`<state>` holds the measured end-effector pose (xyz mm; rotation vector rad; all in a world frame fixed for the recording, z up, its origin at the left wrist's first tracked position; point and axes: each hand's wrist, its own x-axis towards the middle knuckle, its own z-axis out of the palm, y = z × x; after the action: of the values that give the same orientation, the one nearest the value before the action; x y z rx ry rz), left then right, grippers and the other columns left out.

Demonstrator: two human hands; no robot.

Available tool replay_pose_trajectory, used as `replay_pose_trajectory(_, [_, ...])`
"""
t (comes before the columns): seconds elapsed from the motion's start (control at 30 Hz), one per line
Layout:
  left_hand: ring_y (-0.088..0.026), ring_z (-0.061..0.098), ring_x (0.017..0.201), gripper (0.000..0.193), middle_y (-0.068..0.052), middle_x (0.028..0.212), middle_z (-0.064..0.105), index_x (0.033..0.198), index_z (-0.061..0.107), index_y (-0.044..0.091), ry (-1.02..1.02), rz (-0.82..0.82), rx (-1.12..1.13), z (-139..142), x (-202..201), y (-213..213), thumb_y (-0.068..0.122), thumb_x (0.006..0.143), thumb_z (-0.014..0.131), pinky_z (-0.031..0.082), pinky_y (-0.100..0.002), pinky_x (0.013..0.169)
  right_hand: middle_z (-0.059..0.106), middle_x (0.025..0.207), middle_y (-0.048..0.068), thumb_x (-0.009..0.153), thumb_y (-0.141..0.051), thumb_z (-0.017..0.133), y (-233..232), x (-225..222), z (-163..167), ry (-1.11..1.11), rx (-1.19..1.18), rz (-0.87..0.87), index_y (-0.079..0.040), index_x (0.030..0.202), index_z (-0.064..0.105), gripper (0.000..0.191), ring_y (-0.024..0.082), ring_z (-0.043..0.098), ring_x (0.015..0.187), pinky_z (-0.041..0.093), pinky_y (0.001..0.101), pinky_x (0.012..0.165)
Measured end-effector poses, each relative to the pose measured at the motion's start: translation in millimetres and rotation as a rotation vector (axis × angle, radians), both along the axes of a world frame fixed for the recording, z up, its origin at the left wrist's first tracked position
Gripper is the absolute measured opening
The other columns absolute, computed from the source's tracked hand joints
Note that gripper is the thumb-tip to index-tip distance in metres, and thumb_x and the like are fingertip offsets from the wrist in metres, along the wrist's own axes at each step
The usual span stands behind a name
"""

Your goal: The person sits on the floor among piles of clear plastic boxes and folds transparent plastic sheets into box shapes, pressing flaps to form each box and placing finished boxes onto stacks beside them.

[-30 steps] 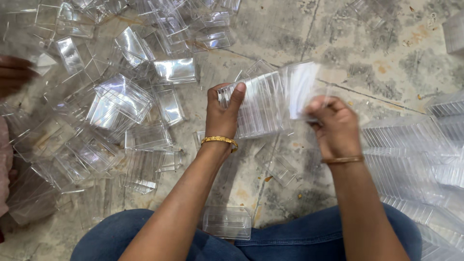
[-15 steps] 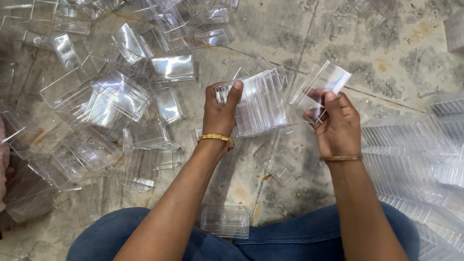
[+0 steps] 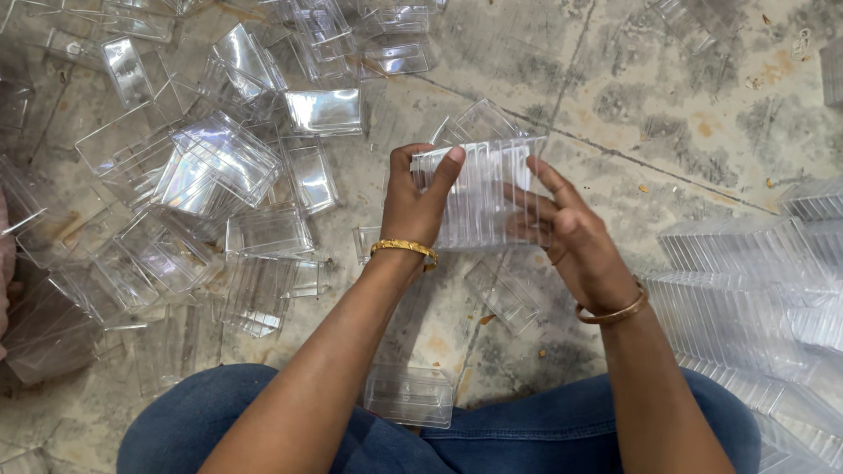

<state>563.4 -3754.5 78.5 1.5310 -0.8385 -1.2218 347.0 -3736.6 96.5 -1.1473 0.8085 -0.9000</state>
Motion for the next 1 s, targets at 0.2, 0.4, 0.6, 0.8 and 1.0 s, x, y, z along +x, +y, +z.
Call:
replay_pose_trajectory(0.2, [-0.022, 0.061, 0.104, 0.087, -0.014, 0.122, 0.057, 0.142, 0.039, 0.010, 0.172, 0.115, 0.039, -0.5, 26.4, -17.8, 0.064, 0.081, 0.069, 0.054, -0.046, 0.087, 0.072, 0.135, 0.014, 0.085, -0.049, 0.064, 6.4, 2.4, -2.6, 0.852, 0.046, -0.434, -0.008, 0.148, 0.057, 0.076, 0.023, 0.070, 0.126, 0.057, 0.0399, 0.105])
replay_pose_trajectory(0.4, [-0.026, 0.052, 0.129, 0.105, -0.017, 0.149, 0.046, 0.155, 0.023, 0.006, 0.260, 0.229, -0.057, 0.3, 55.0, -28.2, 0.066, 0.084, 0.072, 0.044, -0.049, 0.103, 0.047, 0.139, 0.028, 0.074, -0.042, 0.090, 24.8, 45.5, -22.0, 1.460, -0.074, 0.407, -0.009, 0.160, 0.019, 0.116, 0.039, 0.056, 0.119, 0.051, 0.0462, 0.101])
replay_pose_trajectory(0.6, [-0.026, 0.063, 0.108, 0.081, -0.016, 0.124, 0.063, 0.133, 0.048, 0.010, 0.253, 0.104, 0.079, 5.1, 34.1, -22.7, 0.062, 0.075, 0.071, 0.057, -0.046, 0.087, 0.069, 0.120, 0.008, 0.087, -0.028, 0.071, -10.7, -12.8, -27.3, 0.955, 0.137, -0.527, -0.016, 0.154, 0.041, 0.074, 0.020, 0.068, 0.098, 0.062, 0.0415, 0.085])
replay_pose_trajectory(0.8, [-0.019, 0.065, 0.109, 0.072, -0.013, 0.119, 0.067, 0.129, 0.053, 0.011, -0.025, -0.098, 0.014, -10.9, 1.7, -6.2, 0.063, 0.082, 0.072, 0.052, -0.034, 0.091, 0.065, 0.128, 0.002, 0.094, -0.043, 0.067, -12.3, -35.0, -19.8, 0.073, 0.238, -0.497, -0.005, 0.149, 0.053, 0.068, 0.012, 0.062, 0.109, 0.052, 0.0307, 0.082])
replay_pose_trajectory(1.0, [-0.031, 0.071, 0.093, 0.079, -0.022, 0.107, 0.072, 0.136, 0.049, 0.013, -0.006, -0.118, 0.152, -7.4, -0.7, -2.1, 0.063, 0.079, 0.073, 0.057, -0.041, 0.081, 0.063, 0.134, 0.009, 0.092, -0.050, 0.063, -7.7, -23.9, -7.5, 0.015, 0.134, -0.485, -0.001, 0.147, 0.049, 0.075, 0.017, 0.063, 0.118, 0.055, 0.0316, 0.094])
